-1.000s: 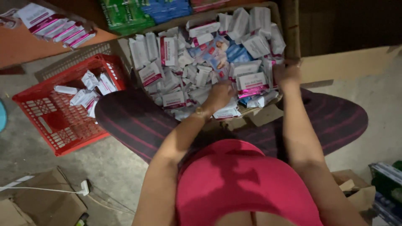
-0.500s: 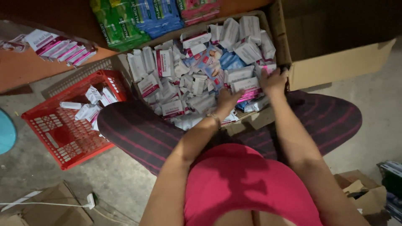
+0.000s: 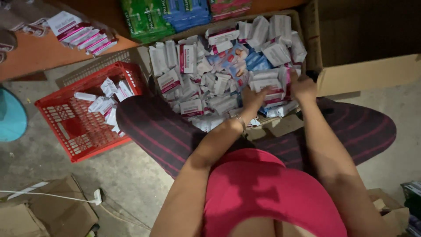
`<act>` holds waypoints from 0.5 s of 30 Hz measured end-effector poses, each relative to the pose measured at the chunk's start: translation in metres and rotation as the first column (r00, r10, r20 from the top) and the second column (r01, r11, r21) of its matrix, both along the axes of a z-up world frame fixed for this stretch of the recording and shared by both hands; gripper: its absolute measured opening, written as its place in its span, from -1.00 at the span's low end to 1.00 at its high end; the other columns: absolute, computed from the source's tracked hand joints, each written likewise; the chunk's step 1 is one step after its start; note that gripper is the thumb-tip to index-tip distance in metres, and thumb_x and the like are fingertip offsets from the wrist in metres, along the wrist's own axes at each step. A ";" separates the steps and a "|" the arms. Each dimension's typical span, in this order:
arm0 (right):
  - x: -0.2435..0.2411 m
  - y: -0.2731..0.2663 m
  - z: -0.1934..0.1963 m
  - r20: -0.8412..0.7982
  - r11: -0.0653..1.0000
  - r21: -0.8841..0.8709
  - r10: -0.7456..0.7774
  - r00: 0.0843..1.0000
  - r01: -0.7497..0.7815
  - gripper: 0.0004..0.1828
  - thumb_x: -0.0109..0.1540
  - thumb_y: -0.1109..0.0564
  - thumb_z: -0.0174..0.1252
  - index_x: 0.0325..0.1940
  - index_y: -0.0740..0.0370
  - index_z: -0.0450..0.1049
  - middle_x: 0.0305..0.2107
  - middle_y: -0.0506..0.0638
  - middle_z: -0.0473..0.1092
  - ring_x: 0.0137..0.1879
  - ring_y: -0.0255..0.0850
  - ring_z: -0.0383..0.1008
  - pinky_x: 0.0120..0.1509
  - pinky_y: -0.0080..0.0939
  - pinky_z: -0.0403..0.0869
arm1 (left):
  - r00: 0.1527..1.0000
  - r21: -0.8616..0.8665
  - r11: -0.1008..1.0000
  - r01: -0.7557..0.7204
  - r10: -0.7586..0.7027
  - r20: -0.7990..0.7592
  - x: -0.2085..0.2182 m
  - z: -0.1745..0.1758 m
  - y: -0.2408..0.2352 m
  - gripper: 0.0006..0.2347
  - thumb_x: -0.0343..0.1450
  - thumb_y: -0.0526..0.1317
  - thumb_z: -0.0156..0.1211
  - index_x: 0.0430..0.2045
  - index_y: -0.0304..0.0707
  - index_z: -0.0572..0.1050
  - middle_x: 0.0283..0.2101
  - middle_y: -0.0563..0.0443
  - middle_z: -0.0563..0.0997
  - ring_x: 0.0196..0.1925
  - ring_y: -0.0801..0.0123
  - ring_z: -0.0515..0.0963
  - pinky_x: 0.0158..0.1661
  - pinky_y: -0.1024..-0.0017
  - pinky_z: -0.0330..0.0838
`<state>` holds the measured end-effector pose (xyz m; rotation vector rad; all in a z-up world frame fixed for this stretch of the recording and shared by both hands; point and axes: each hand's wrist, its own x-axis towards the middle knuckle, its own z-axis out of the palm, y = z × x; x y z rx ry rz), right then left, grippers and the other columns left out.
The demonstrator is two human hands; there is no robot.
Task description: Stocking and organizing boxed cosmetic and soap products onto shelves.
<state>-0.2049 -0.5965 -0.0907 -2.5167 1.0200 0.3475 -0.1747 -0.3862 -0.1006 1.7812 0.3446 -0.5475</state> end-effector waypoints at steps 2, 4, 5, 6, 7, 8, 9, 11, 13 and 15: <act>-0.001 -0.001 0.003 0.001 0.997 0.073 -0.026 1.000 0.025 -0.23 0.37 -0.49 -0.02 0.05 0.30 0.58 -0.18 0.44 0.49 0.07 0.36 0.49 0.19 0.22 0.43 | 0.999 -0.054 0.999 0.007 -0.010 -0.051 0.013 0.035 -0.004 -0.30 0.08 0.06 0.49 0.02 -0.47 0.48 -0.01 -0.38 0.69 0.00 -0.01 0.68 0.00 0.15 0.53; 0.003 0.005 -0.006 0.126 0.968 0.246 -0.088 0.988 0.054 -0.32 0.31 -0.39 0.13 0.10 0.30 0.52 -0.11 0.33 0.49 0.09 0.25 0.50 0.17 0.15 0.46 | 0.995 -0.108 0.994 0.010 -0.021 -0.102 0.048 0.043 0.011 -0.31 0.10 0.03 0.49 0.04 -0.46 0.45 -0.02 -0.36 0.68 -0.02 0.01 0.68 -0.03 0.11 0.55; 0.004 0.009 -0.012 0.233 0.908 0.415 -0.171 0.957 0.061 -0.35 0.24 -0.28 0.28 0.15 0.30 0.45 -0.04 0.23 0.48 0.11 0.15 0.51 0.15 0.08 0.49 | 0.992 -0.134 0.991 0.009 -0.026 -0.127 0.065 0.047 0.018 -0.32 0.10 0.01 0.49 0.05 -0.45 0.43 -0.02 -0.34 0.67 -0.03 0.02 0.68 -0.05 0.10 0.56; 0.016 0.024 0.008 0.221 0.906 0.419 -0.167 0.961 0.061 -0.35 0.24 -0.28 0.28 0.15 0.30 0.45 -0.04 0.23 0.48 0.11 0.15 0.51 0.15 0.08 0.49 | 0.986 -0.156 0.988 0.003 -0.029 -0.165 0.078 0.045 0.033 -0.32 0.11 -0.01 0.49 0.06 -0.44 0.42 -0.02 -0.33 0.67 -0.04 0.03 0.68 -0.06 0.08 0.57; 0.028 0.039 0.028 0.190 0.712 0.692 -0.337 0.922 0.118 -0.38 0.21 -0.15 0.31 0.20 0.27 0.42 -0.03 0.10 0.50 0.09 0.03 0.53 0.11 0.04 0.53 | 0.979 -0.177 0.984 -0.004 -0.032 -0.203 0.090 0.043 0.047 -0.33 0.12 -0.03 0.49 0.07 -0.43 0.41 -0.03 -0.31 0.66 -0.05 0.04 0.69 -0.08 0.06 0.58; 0.037 0.054 0.045 0.097 0.434 0.889 -0.488 0.867 0.145 -0.38 0.17 -0.02 0.35 0.24 0.24 0.39 -0.01 -0.02 0.51 0.07 -0.10 0.56 0.07 0.00 0.57 | 0.969 -0.196 0.981 -0.011 -0.038 -0.242 0.099 0.040 0.062 -0.33 0.13 -0.05 0.49 0.08 -0.42 0.39 -0.03 -0.30 0.66 -0.06 0.04 0.69 -0.10 0.04 0.58; 0.040 0.058 0.048 0.081 0.427 0.891 -0.486 0.870 0.156 -0.38 0.17 -0.02 0.35 0.24 0.24 0.39 -0.01 -0.02 0.51 0.07 -0.10 0.56 0.07 0.00 0.57 | 0.959 -0.214 0.977 -0.018 -0.044 -0.281 0.106 0.029 0.063 -0.33 0.14 -0.07 0.48 0.09 -0.41 0.38 -0.03 -0.29 0.65 -0.07 0.05 0.69 -0.11 0.03 0.59; 0.062 0.061 0.057 -0.094 0.063 0.987 -0.524 0.847 0.148 -0.51 0.24 0.10 0.28 0.27 0.18 0.47 -0.01 -0.09 0.55 0.08 -0.21 0.57 0.10 -0.08 0.54 | 0.940 -0.259 0.966 -0.024 -0.067 -0.336 0.121 0.014 0.097 -0.34 0.15 -0.10 0.48 0.11 -0.39 0.35 -0.03 -0.26 0.64 -0.09 0.07 0.69 -0.15 -0.01 0.61; 0.063 0.044 0.035 -0.061 0.064 0.992 -0.540 0.839 0.113 -0.54 0.27 0.10 0.30 0.26 0.16 0.48 -0.01 -0.09 0.55 0.08 -0.21 0.56 0.11 -0.10 0.51 | 0.952 -0.035 0.998 0.060 -0.068 -0.300 0.135 0.077 0.111 -0.25 0.13 -0.03 0.48 0.17 -0.36 0.26 -0.03 -0.24 0.61 -0.12 0.08 0.70 -0.17 0.07 0.63; 0.064 0.017 0.011 -0.020 0.069 0.995 -0.554 0.832 0.070 -0.57 0.31 0.11 0.32 0.26 0.14 0.49 0.00 -0.09 0.55 0.08 -0.22 0.55 0.12 -0.12 0.48 | 0.963 0.189 0.973 0.130 -0.078 -0.257 0.147 0.082 0.135 -0.16 0.11 0.04 0.49 0.23 -0.33 0.18 -0.02 -0.23 0.59 -0.14 0.09 0.71 -0.19 0.16 0.66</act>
